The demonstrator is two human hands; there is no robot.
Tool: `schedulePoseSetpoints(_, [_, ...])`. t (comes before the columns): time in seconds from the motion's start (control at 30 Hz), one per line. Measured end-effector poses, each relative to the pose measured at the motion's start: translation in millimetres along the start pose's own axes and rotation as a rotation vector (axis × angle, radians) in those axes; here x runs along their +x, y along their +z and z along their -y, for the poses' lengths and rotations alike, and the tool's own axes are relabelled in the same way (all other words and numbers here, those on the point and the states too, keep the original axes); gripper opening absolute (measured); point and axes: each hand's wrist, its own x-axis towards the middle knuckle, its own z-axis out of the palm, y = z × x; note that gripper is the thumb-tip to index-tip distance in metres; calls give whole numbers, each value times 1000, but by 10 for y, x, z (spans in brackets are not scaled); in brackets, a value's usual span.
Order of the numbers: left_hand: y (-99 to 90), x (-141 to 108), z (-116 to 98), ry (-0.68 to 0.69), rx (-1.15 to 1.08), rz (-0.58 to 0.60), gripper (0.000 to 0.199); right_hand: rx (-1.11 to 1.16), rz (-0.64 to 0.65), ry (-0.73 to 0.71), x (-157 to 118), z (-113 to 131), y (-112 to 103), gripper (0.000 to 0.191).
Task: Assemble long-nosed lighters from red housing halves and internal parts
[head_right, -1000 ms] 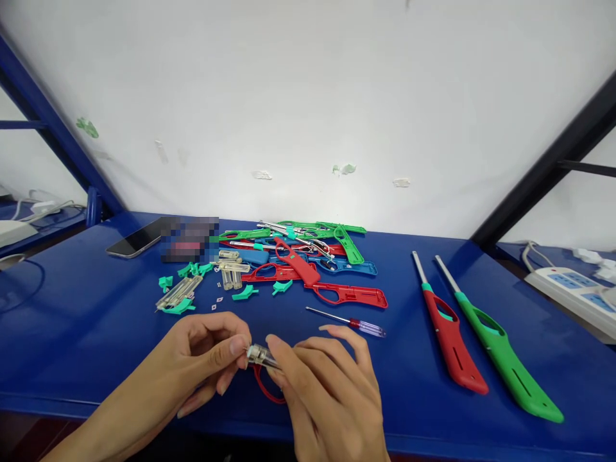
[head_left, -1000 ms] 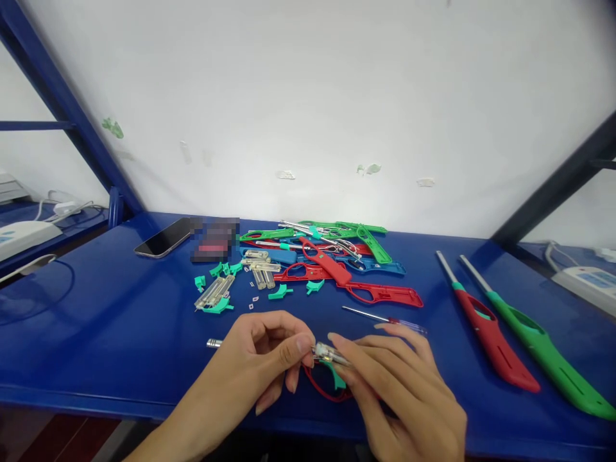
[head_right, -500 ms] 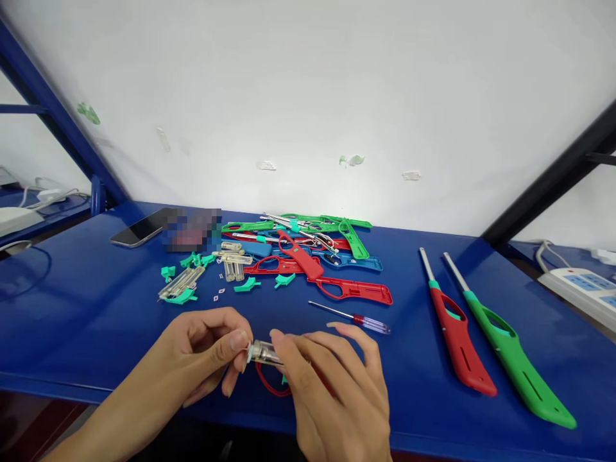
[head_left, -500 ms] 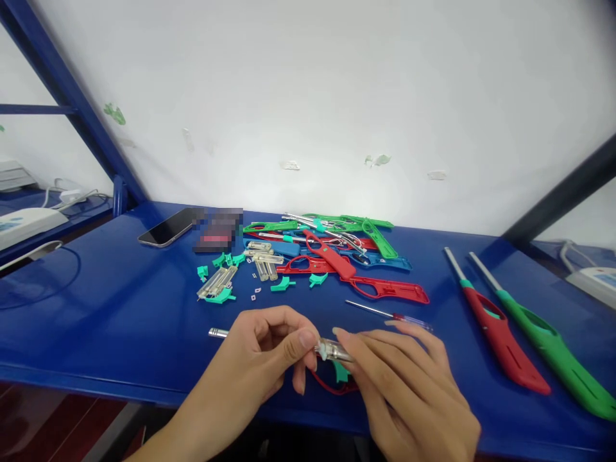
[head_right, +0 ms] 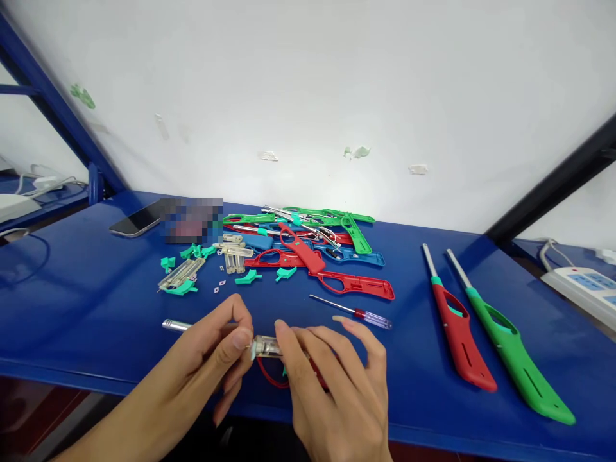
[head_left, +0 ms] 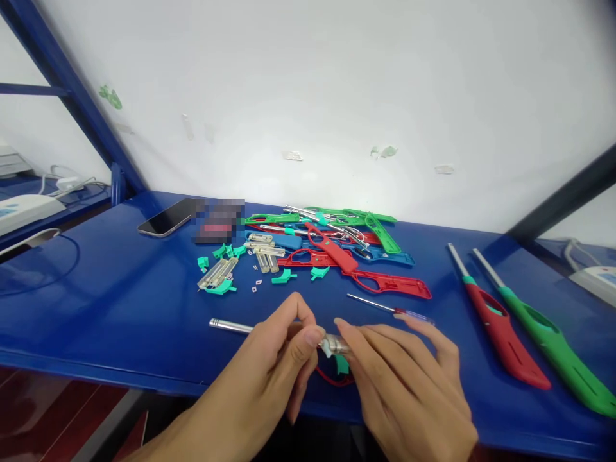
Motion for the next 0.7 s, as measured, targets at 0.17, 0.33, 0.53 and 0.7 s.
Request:
schedulePoseSetpoints(0.17, [-4,-27,24,-16,-15,2,45,4,24,-4,-5,0,2,26])
schedulePoseSetpoints(0.33, [22,-14,-24,6,-198,-5,45,-25,23,-26,-18,7,11,24])
schedulePoseSetpoints(0.53, [65,32,-37,44,-285,-54,48,-46,12,-40,-24,-3,48,29])
schedulePoseSetpoints(0.7, [97,58,44,-31,-451,-25,54,-64,27,-63,-37,-1,88,29])
